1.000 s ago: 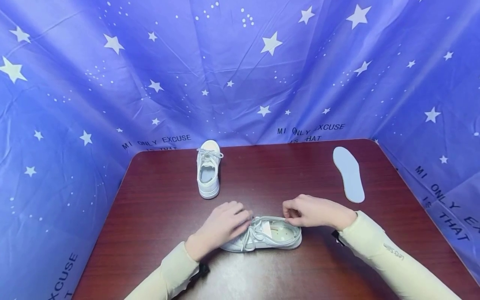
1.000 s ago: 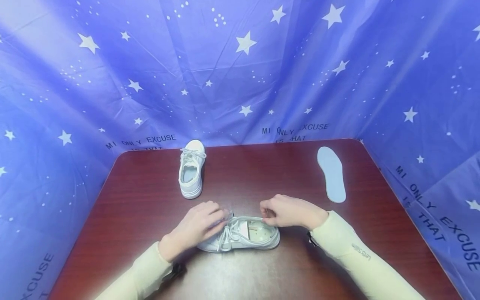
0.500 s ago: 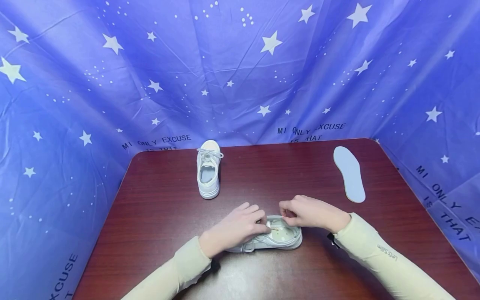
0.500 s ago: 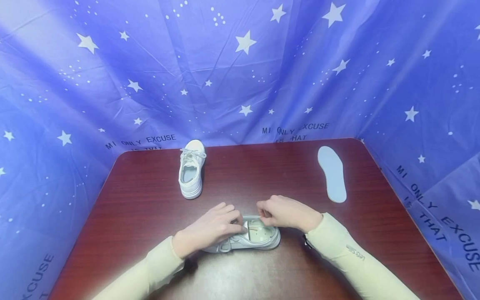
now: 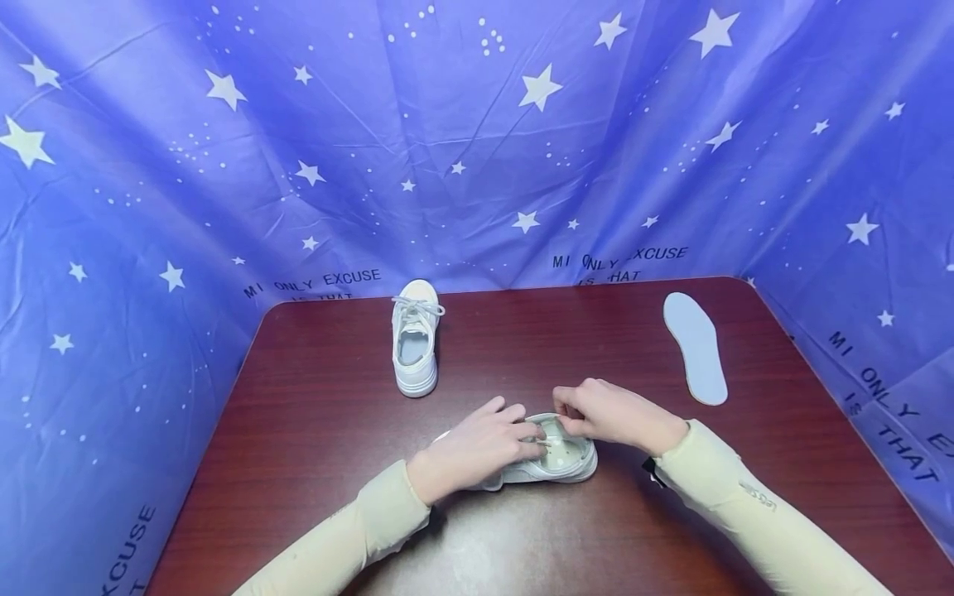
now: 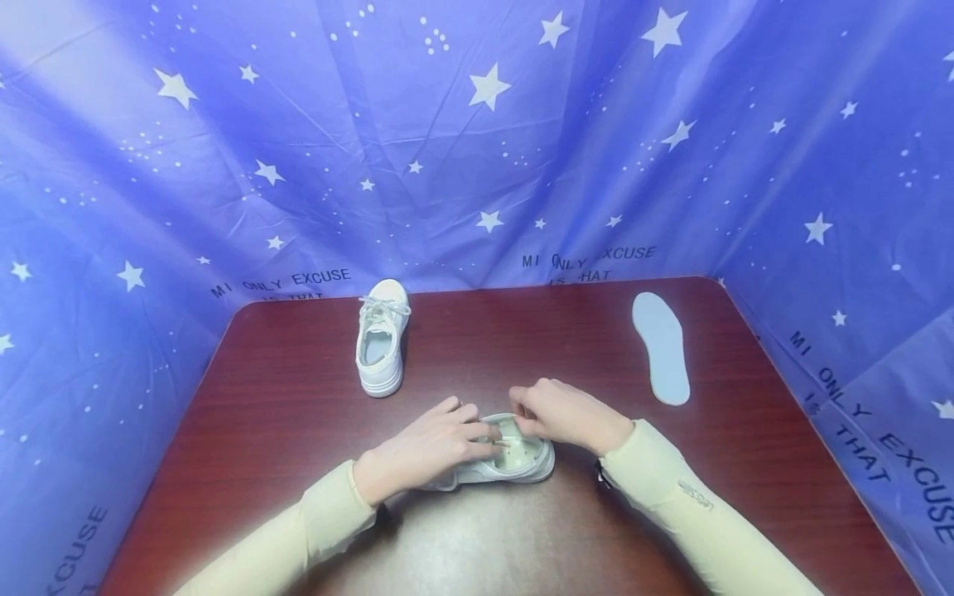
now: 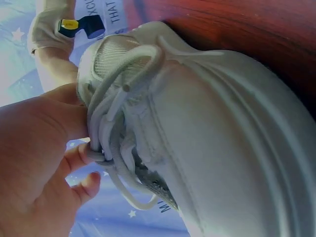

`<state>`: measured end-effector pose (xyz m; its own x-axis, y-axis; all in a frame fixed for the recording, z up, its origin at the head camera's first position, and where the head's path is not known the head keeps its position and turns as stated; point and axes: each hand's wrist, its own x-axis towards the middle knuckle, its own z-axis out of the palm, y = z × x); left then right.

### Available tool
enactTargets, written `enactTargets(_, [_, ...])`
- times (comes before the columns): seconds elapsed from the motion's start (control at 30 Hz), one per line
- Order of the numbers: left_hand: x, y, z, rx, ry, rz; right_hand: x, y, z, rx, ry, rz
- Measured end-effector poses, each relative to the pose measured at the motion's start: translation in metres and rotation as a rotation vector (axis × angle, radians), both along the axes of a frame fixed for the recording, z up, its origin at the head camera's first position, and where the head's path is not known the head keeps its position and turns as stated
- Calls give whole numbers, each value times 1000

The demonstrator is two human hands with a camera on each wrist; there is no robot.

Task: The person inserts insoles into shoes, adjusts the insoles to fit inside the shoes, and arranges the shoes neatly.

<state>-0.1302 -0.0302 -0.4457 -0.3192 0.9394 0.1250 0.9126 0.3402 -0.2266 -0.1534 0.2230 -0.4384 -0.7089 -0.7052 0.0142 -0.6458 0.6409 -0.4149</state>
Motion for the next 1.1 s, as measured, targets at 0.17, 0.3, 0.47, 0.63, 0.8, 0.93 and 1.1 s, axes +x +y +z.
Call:
enactTargets(0.17, [-1,-1,-1,52,14,-10,0,1,0,-2,0,-9])
enactTargets(0.3, [-2,-5,0,97,34,-16,1,1,2,1,-4,-15])
enactTargets(0.47, [-2,-9,1,115,38,-22,2,2,4,9,3,-21])
enactTargets(0.63, [-2,-13,0,150,66,-28,2,3,3,0,9,-27])
enactTargets(0.8, [-1,-21,-3,200,93,-33,4,3,0,-6,19,-20])
enactTargets(0.93, [0,-25,-6,233,95,-42,5,3,-1,-19,35,-16])
enactTargets(1.1, [0,-30,-7,303,45,-57,5,6,-1,-27,72,-12])
